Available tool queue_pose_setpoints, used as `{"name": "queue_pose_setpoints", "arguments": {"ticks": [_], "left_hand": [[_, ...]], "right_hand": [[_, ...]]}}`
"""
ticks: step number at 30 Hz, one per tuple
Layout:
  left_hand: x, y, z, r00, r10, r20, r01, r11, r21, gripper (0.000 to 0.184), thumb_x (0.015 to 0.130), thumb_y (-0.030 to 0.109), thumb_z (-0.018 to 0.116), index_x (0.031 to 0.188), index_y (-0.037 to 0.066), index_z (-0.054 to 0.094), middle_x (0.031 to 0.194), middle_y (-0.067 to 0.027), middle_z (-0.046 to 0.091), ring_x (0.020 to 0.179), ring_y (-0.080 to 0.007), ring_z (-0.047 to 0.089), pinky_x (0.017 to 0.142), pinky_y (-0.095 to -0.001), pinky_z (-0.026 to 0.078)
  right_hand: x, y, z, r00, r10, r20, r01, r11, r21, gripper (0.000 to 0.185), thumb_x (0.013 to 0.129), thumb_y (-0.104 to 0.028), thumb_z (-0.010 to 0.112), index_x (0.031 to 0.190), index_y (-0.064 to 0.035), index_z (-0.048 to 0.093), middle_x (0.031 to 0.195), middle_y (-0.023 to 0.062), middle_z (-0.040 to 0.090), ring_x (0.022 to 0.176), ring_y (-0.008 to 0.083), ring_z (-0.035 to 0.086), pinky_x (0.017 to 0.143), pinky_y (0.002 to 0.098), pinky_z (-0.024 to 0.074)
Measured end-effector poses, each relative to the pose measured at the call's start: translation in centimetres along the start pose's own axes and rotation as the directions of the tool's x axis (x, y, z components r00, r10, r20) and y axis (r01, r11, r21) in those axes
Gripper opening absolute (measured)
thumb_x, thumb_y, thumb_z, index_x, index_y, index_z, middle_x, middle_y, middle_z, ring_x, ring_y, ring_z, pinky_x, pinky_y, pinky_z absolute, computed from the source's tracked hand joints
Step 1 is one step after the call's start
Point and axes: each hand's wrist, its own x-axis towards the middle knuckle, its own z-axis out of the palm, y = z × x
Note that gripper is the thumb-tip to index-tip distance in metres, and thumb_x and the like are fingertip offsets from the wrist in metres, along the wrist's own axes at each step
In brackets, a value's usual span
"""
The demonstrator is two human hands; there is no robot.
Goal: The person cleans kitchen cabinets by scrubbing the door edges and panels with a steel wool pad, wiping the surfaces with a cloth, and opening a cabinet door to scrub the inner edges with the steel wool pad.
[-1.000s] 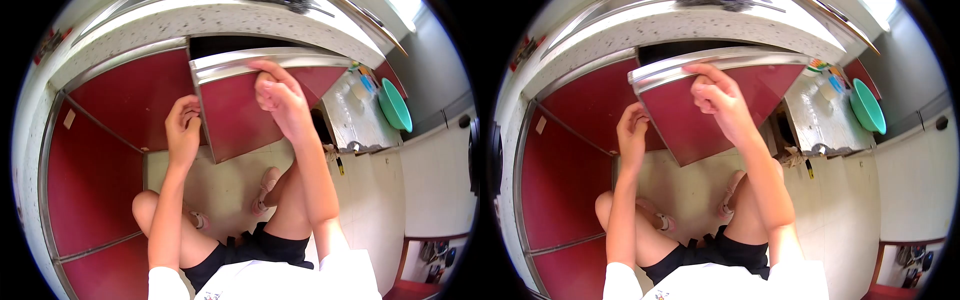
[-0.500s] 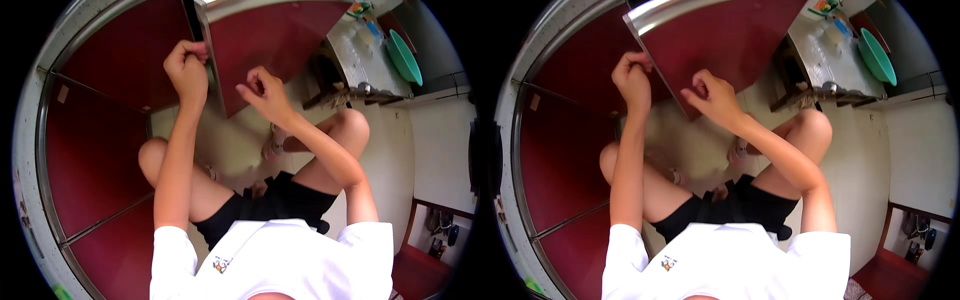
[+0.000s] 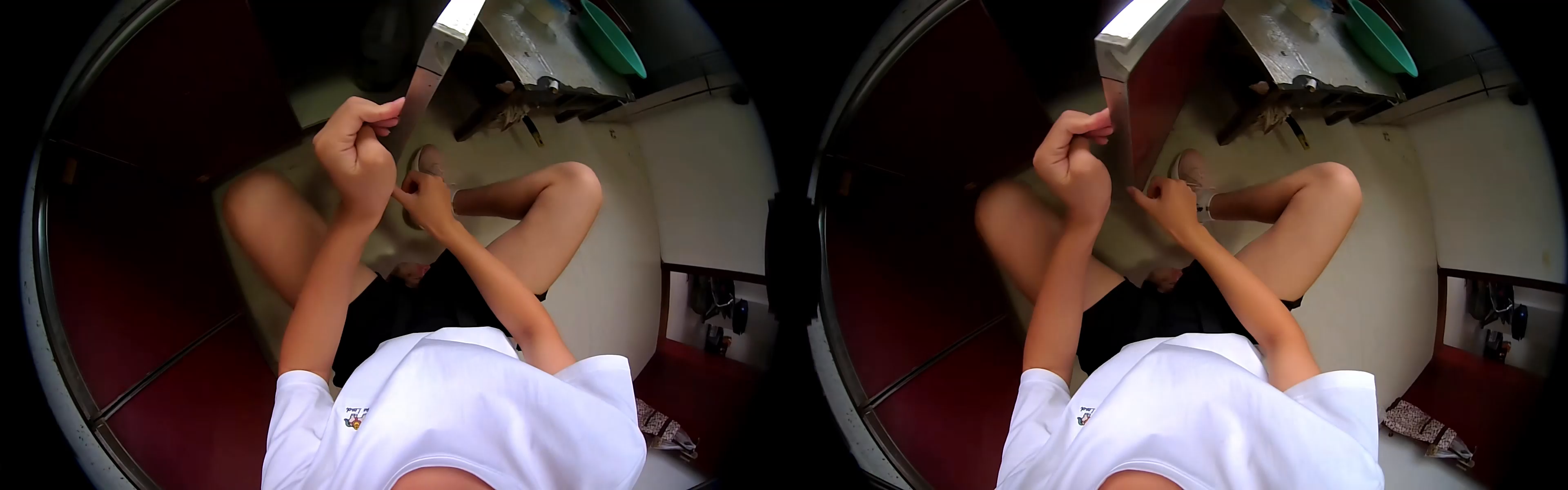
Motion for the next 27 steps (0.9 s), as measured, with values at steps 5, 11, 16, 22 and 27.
{"name": "queue_pose_setpoints", "arguments": {"ticks": [5, 11, 16, 22, 27], "left_hand": [[-2.1, 0.5, 1.4, 0.997, 0.017, 0.07, -0.019, 1.0, 0.018, 0.041, 0.075, -0.019, 0.035, 0.09, -0.004, 0.07, 0.078, -0.0088, 0.066, 0.074, -0.0142, 0.064, 0.066, -0.0232, 0.048], [-4.8, 1.5, 4.5, 0.992, -0.009, 0.124, 0.002, 0.998, 0.06, 0.043, 0.074, -0.02, 0.037, 0.094, -0.004, 0.071, 0.081, -0.0095, 0.067, 0.077, -0.0155, 0.065, 0.066, -0.0232, 0.049], [-4.6, 1.2, 5.1, 0.945, 0.101, 0.311, -0.107, 0.994, 0.002, 0.044, 0.07, -0.02, 0.038, 0.092, -0.001, 0.071, 0.083, -0.0122, 0.067, 0.071, -0.0165, 0.064, 0.064, -0.0253, 0.05], [5.8, 0.5, -4.3, 0.913, -0.042, 0.406, -0.128, 0.915, 0.383, 0.042, 0.077, -0.009, 0.036, 0.103, -0.001, 0.068, 0.094, -0.0102, 0.07, 0.089, -0.0173, 0.064, 0.086, -0.0294, 0.051], [11.1, -0.7, -13.9, 0.761, -0.389, 0.52, 0.061, 0.84, 0.539, 0.037, 0.088, 0.006, 0.042, 0.118, 0.004, 0.064, 0.108, -0.0077, 0.067, 0.095, -0.0161, 0.061, 0.091, -0.0311, 0.048]], "right_hand": [[-1.2, 0.9, -0.5, 0.993, -0.069, -0.094, 0.066, 0.997, -0.035, 0.046, 0.077, -0.047, 0.071, 0.067, -0.0029, 0.064, 0.061, 0.0138, 0.063, 0.06, 0.033, 0.063, 0.057, 0.042, 0.0478], [-1.0, 3.7, -2.0, 0.987, -0.079, -0.138, 0.061, 0.99, -0.13, 0.039, 0.078, -0.04, 0.068, 0.068, -0.002, 0.065, 0.064, 0.0168, 0.064, 0.066, 0.0365, 0.064, 0.062, 0.0462, 0.0489], [-2.5, 4.5, -5.0, 1.0, 0.024, -0.016, -0.029, 0.922, -0.387, 0.04, 0.082, -0.04, 0.065, 0.08, 0.0005, 0.069, 0.076, 0.0215, 0.067, 0.076, 0.0399, 0.065, 0.071, 0.0474, 0.0517], [-2.2, 4.1, -7.8, 0.986, 0.169, 0.0, -0.157, 0.918, -0.363, 0.044, 0.083, -0.043, 0.064, 0.086, 0.0002, 0.071, 0.085, 0.0224, 0.069, 0.082, 0.0393, 0.066, 0.075, 0.0464, 0.0527], [-1.7, 6.3, -11.2, 0.981, 0.192, 0.016, -0.178, 0.933, -0.314, 0.038, 0.083, -0.038, 0.066, 0.103, -0.0057, 0.071, 0.093, 0.0211, 0.07, 0.094, 0.0394, 0.065, 0.083, 0.045, 0.0514]]}}
